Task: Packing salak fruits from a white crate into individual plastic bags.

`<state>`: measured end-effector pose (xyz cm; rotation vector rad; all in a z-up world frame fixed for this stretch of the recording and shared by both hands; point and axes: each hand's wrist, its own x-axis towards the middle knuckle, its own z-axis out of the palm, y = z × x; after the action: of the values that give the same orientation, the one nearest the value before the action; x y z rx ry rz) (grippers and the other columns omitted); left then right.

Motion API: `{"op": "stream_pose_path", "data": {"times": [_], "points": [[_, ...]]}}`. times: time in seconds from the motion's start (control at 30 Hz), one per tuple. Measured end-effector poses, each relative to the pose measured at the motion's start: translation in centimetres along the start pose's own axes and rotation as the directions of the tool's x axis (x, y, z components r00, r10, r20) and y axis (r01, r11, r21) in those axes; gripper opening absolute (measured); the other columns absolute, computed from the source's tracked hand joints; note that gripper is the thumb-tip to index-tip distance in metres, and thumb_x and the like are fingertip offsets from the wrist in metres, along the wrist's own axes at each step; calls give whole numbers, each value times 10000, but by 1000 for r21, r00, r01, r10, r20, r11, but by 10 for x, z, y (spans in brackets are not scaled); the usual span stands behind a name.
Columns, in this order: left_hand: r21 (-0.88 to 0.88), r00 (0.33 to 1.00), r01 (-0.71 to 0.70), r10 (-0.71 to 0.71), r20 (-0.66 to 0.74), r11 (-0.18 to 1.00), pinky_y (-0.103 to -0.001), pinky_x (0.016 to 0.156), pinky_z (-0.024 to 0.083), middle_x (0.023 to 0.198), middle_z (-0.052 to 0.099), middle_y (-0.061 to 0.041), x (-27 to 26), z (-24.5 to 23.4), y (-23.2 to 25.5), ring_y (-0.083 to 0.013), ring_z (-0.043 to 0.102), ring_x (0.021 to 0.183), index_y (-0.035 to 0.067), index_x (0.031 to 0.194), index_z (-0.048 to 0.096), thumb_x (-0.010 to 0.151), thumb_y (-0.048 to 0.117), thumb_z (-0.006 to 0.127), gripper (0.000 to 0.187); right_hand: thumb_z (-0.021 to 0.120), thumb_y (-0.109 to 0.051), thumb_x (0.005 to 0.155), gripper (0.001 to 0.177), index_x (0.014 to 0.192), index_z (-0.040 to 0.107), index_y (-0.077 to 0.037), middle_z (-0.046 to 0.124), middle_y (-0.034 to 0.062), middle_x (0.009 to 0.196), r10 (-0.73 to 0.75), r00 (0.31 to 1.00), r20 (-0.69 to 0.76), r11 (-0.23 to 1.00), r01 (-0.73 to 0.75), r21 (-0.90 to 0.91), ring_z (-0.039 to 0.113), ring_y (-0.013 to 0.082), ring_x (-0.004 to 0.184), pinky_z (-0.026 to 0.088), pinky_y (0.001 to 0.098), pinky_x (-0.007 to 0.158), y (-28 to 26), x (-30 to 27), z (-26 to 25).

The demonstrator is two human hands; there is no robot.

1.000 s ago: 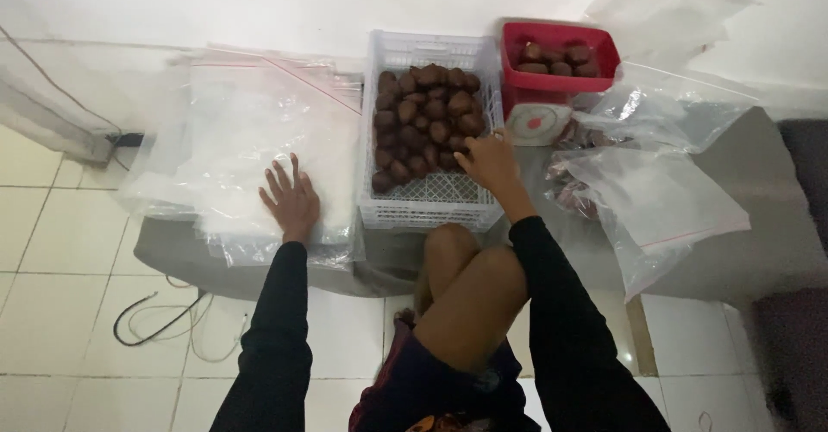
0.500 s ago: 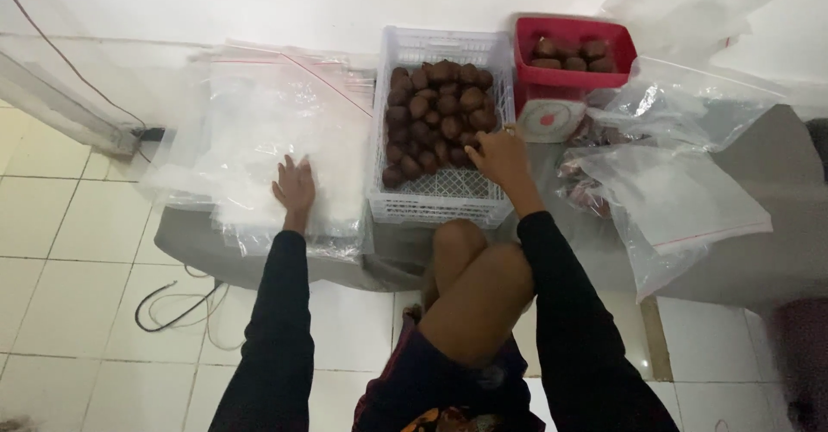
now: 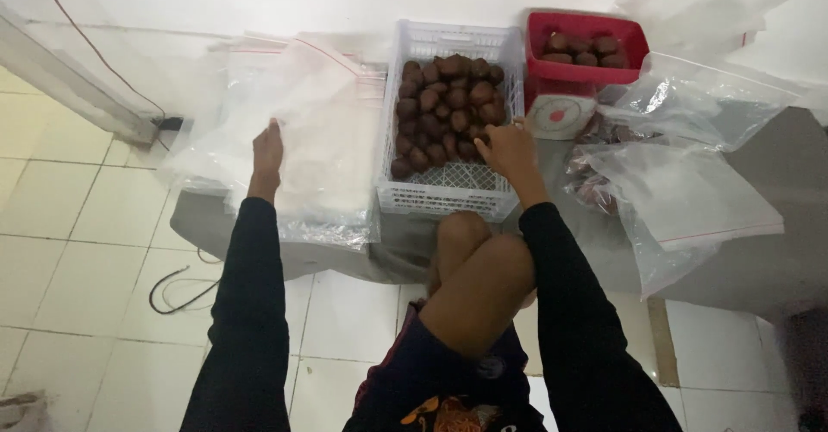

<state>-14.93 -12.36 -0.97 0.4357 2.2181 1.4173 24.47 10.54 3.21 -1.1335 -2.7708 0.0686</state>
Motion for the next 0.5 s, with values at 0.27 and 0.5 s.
{"op": "stream_pose_path", "data": {"times": [0.27,0.5], "points": [[-6,973,-226,226,36,974,-577,1172,319,1501,494,-188,-52,-18,93,-402,406,1413,75,1456,547,1094,487,302,601,597,-391,1011,356,959,737,-69,721,123,732,-43,998,-44,999,43,-7,743,320,795,558,474,854,9,2,15],[-92,868,-448,457,195,889,-585,1153,328,1402,581,-225,-83,3,140,-424,470,1368,59,1376,631,1106,469,324,580,610,-411,1000,364,1062,747,-80,742,126,776,-36,998,-53,999,35,-22,748,310,831,521,471,942,12,4,24]]}}
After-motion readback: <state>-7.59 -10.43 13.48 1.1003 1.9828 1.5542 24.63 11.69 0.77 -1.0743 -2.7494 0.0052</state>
